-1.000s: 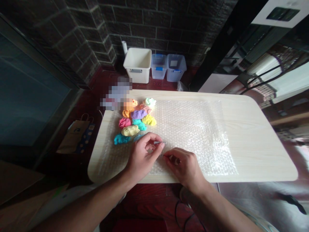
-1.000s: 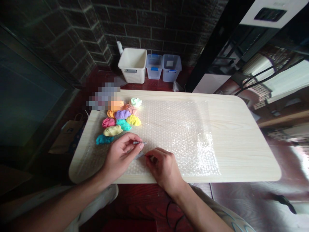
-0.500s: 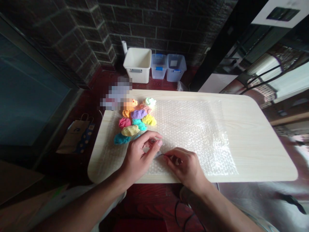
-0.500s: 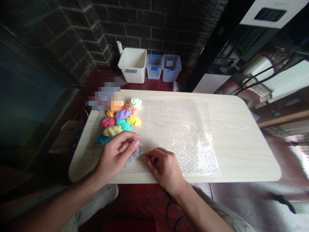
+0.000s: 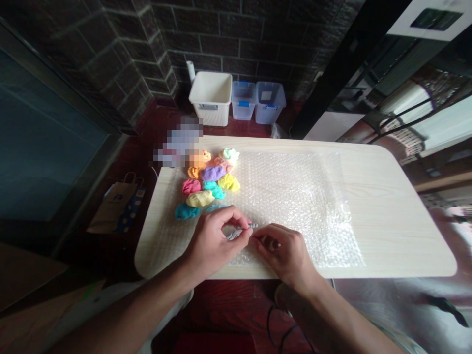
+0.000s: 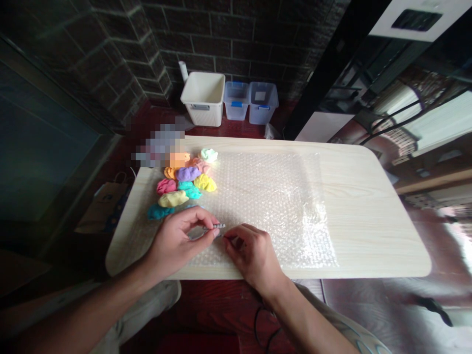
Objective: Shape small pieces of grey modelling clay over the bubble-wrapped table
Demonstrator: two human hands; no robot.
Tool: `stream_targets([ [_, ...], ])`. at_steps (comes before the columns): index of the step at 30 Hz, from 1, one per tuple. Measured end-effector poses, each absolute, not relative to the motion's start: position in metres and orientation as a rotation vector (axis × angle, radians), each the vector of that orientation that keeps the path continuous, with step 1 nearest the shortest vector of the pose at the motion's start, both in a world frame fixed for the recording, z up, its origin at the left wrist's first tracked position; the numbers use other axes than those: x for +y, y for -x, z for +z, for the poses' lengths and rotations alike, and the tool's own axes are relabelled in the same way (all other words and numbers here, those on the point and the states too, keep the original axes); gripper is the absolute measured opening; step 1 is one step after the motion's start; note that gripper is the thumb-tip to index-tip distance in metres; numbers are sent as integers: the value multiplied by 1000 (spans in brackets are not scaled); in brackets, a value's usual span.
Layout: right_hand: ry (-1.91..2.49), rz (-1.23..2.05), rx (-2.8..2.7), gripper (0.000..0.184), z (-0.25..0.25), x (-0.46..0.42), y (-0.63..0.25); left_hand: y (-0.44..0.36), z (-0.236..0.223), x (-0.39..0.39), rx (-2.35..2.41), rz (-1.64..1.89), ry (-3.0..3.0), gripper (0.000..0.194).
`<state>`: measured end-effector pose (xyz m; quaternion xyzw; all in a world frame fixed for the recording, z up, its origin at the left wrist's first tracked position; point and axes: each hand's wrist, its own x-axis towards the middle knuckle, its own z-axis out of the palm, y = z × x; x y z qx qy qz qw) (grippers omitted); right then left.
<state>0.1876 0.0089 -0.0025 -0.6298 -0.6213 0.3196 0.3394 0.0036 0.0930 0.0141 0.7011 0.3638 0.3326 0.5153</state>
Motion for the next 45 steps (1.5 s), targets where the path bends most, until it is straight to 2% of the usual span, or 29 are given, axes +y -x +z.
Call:
stream_targets([
  [12,1642,962,-1387,17,-5,8,-189,-6,4,94,829,693,-1766,12],
  [23,1660,1024,-1319,17,-9,6,-188,-7,4,92,872,680,-1763,16],
  [36,1548,1251,-1055,19,-12,7,-184,-11,5,93,878,718,-1683,17],
  [45,1536,1253,-1025,18,-12,4,-183,-11,6,94,859,695,-1647,17],
])
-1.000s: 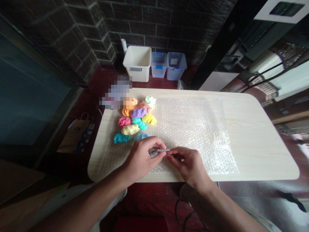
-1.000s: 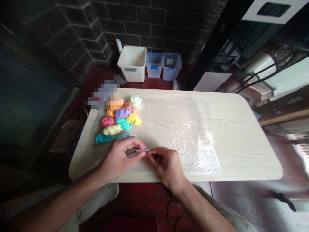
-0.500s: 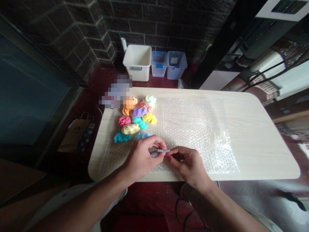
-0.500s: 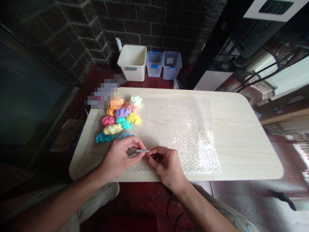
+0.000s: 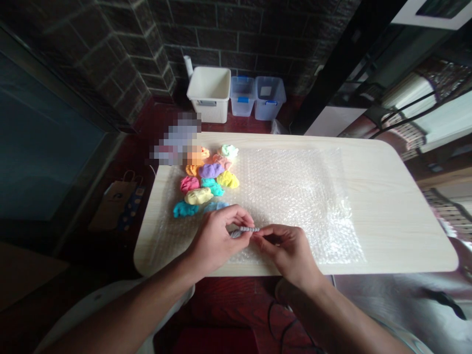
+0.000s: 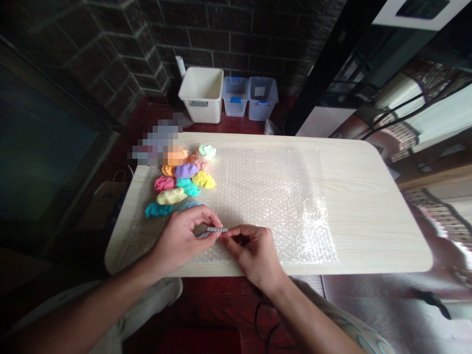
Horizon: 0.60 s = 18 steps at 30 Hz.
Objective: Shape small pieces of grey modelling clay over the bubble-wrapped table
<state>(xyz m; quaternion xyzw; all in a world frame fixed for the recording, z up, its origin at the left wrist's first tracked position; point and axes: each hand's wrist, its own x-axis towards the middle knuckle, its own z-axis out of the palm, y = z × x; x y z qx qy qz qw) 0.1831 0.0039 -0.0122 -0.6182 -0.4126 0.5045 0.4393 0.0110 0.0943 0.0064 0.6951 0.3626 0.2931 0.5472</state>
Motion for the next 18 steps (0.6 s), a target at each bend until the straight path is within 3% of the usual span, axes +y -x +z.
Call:
stream_targets([
  [11,1460,1335,-933,21,-12,3,-178,-10,1,91,878,748,-1680,23],
  [18,1492,1326,-924,25,-3,9,-188,-10,3,96,937,771,-1633,17],
])
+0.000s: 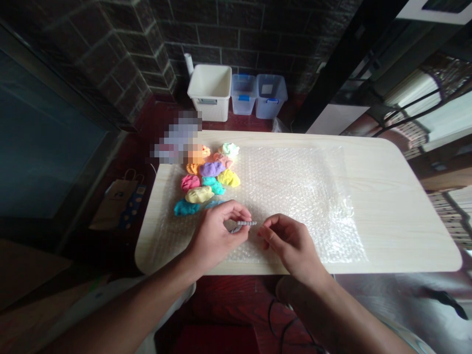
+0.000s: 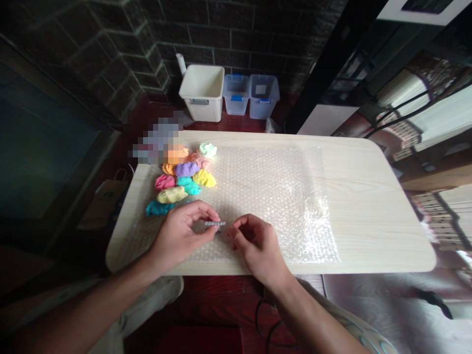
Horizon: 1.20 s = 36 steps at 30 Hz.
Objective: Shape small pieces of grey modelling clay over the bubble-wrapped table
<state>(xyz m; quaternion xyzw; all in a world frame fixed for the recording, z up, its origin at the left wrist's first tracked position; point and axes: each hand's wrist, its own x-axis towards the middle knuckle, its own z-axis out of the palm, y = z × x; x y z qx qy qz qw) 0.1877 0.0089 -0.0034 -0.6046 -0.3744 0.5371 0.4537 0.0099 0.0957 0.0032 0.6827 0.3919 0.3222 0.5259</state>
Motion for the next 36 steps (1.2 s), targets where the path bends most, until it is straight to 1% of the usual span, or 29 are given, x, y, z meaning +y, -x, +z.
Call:
stream_targets([
  [7,1490,1259,-1045,32,5,9,-189,-10,8,96,922,731,-1583,11],
  [10,1469,1194,-1046,29,6,8,-188,-10,10,96,908,707,-1531,9],
  [18,1393,1060,-1069,11,4,7,-188,-9,10,97,877,687,-1458,8],
  [32,1453,1037,-1163,12,3,4,-191,-10,12,95,872,656,-1521,6],
  [36,1486,1039,-1202,14,7,3,-190,-11,12,94,832,671,-1589,12],
])
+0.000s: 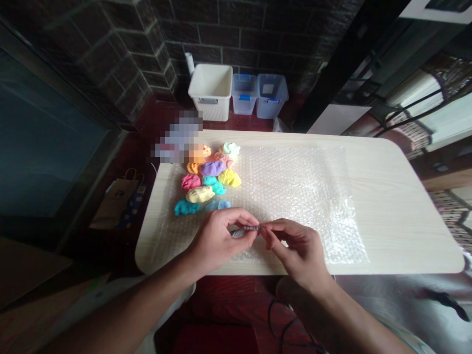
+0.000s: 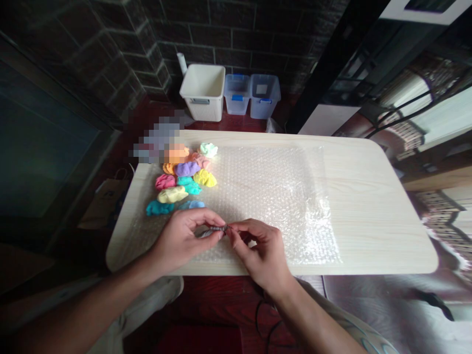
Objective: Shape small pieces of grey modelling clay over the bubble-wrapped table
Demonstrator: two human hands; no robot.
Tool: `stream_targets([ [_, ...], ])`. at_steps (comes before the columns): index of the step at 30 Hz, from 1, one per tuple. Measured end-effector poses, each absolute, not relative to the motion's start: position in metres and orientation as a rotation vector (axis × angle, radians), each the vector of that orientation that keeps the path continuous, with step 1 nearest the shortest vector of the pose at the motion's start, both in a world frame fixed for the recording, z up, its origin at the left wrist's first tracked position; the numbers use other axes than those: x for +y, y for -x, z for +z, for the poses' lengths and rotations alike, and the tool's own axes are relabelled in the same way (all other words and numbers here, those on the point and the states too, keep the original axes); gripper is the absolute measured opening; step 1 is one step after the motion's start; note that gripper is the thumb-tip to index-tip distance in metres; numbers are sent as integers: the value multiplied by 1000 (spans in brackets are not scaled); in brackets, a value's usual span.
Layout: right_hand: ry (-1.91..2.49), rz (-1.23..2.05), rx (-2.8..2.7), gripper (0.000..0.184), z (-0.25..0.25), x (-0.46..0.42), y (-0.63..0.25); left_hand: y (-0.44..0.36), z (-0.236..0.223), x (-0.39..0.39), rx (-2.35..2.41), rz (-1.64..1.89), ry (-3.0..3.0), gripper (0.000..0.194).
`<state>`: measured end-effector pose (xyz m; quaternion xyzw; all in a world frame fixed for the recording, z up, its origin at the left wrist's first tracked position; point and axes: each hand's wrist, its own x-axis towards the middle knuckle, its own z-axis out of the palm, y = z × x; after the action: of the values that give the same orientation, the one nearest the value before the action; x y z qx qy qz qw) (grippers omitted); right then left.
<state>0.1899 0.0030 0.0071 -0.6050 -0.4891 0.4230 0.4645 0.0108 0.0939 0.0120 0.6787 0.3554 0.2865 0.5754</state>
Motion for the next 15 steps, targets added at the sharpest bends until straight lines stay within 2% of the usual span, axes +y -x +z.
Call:
stream_targets([
  [4,1487,1093,-1138,17,8,3,-187,-9,13,93,811,656,-1675,17],
  [15,1433,1264,-968,30,8,7,-186,-9,15,95,837,662,-1652,14],
])
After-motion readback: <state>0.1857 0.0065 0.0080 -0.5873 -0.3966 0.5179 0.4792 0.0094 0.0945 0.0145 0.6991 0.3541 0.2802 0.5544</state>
